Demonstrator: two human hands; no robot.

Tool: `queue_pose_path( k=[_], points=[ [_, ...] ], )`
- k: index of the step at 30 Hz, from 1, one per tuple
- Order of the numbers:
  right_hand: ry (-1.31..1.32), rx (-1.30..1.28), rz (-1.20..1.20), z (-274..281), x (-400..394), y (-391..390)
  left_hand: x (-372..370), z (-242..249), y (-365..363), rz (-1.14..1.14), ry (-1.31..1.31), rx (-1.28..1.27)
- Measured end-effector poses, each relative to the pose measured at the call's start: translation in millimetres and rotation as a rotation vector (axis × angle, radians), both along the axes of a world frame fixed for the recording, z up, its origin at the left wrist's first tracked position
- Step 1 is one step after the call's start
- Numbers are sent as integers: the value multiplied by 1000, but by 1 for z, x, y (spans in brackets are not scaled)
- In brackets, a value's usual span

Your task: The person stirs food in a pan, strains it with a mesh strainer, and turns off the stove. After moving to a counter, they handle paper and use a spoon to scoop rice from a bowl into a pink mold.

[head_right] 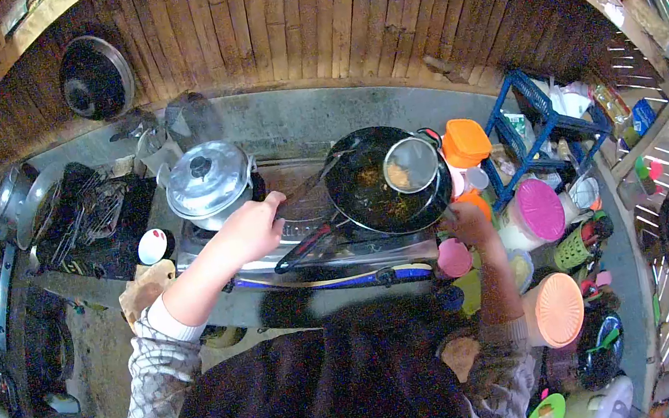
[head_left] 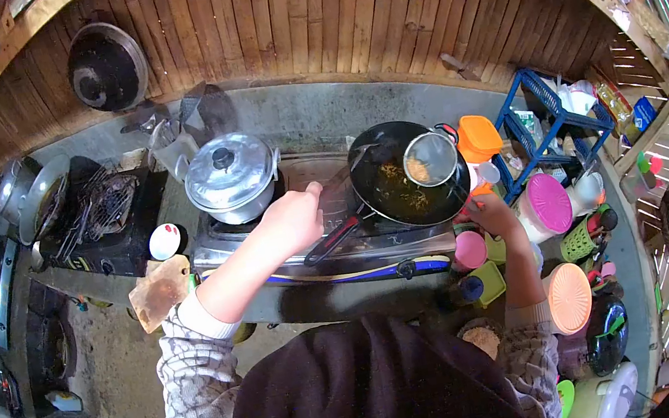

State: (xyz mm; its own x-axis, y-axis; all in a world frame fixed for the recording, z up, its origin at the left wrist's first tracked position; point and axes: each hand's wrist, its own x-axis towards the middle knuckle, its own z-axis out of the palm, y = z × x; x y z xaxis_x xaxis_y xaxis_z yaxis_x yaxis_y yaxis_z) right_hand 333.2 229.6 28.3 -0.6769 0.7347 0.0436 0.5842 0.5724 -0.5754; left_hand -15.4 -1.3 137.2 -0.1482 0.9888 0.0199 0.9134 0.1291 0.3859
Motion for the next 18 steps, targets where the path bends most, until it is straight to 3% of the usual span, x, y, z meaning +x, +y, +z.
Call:
queue_pose_path(
  k=[1, 3, 7, 9, 13, 15, 16, 18],
  points=[
    [0, 1, -3, -1, 5, -1, 0, -1, 1, -13, -2, 4],
    [-136, 322, -131, 7, 10, -9, 1, -1, 1, -26, -5, 9],
    [-294, 511, -137, 20, 9, -30, 3, -3, 1, -27, -6, -5],
    [-108, 112, -138, 40, 6, -50, 2, -4, 0, -35, -4, 2],
    [-164, -2, -73, 29, 7, -48, 1, -5, -1, -49, 34, 6],
    [-300, 32, 150, 39, -2, -51, -1, -7, -1, -51, 34, 6],
    [-299, 32, 149, 33, -3, -48, -2, -8, -1, -48, 31, 8],
    [-224, -143, 170, 23, -12, -45, -4, -9, -2, -47, 30, 9]
  ],
)
